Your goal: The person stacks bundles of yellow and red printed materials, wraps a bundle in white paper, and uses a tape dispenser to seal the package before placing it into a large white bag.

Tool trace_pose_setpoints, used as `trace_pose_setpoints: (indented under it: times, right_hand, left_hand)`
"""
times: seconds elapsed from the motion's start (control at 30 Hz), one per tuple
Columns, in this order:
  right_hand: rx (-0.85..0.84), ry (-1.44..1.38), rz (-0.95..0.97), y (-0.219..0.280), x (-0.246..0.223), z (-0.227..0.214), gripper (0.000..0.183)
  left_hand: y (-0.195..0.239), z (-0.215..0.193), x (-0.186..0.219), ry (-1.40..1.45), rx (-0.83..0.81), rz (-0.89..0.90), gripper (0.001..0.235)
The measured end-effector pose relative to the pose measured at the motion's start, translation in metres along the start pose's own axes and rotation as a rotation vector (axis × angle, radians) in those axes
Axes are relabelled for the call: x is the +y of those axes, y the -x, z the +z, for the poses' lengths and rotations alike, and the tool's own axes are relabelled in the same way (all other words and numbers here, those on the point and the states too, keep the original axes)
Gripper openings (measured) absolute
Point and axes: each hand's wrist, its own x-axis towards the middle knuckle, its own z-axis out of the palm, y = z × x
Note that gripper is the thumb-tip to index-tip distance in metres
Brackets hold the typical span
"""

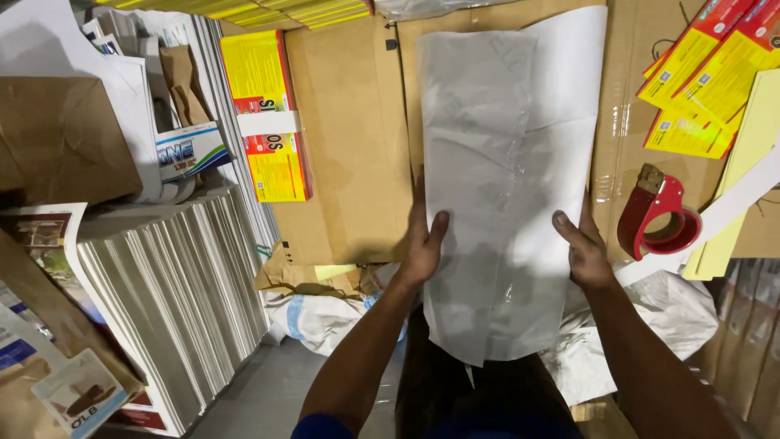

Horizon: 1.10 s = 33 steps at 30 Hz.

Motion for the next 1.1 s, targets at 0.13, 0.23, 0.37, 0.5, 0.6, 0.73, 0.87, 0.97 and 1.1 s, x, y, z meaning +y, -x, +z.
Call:
trace_pose_setpoints:
  times: [0.13,0.23,0.37,0.5,0.6,0.73,0.87,0.97,1.1]
  right_hand:
    - [0.016,-0.256,0.284,-0.058,-0.059,-0.001,0.084]
    - [0.069,-0.167,0.372,-0.071,-0.078,0.009,0.099]
    - [0.143,0.059,0.345,-0.056,-0.072,0.012,0.096]
    - [0.131,-0.099,0.398,-0.057,-0.064,0.011,0.082]
    - [0.109,-0.347,0.436,-0.046,-0.039,0.012,0.076]
    - [0.09,-0.49,0.469,-0.018,0.019,0.005,0.074]
    - [0.039,-0.315,0.201,0.05,0.062,0.016,0.055]
    - [0.054,-0.484,0.485,0.11,0.045,0.024,0.065]
    - [-0.003,-0.521,0.666,0.133,0.048,0.026,0.079]
  left_hand:
    - [-0.029,0.004,0.033,-0.266,0.01,0.103,0.081]
    - [-0.03,0.008,0.048,-0.439,0.037,-0.156,0.12]
    - [-0.017,0.023,0.032,-0.588,0.163,0.042,0.116]
    - [-0.004,0.043,0.047,-1.28,-0.248,0.554,0.075]
    - [-0.001,0.047,0.053,-1.075,-0.328,0.392,0.066]
    - [-0.003,0.049,0.056,-1.094,-0.286,0.424,0.066]
    - [0.0,0.047,0.046,-1.059,-0.327,0.458,0.069]
    - [0.01,0.041,0.024,-0.914,-0.158,0.433,0.069]
    - [0.007,0.015,0.02,0.082,0.123,0.173,0.068]
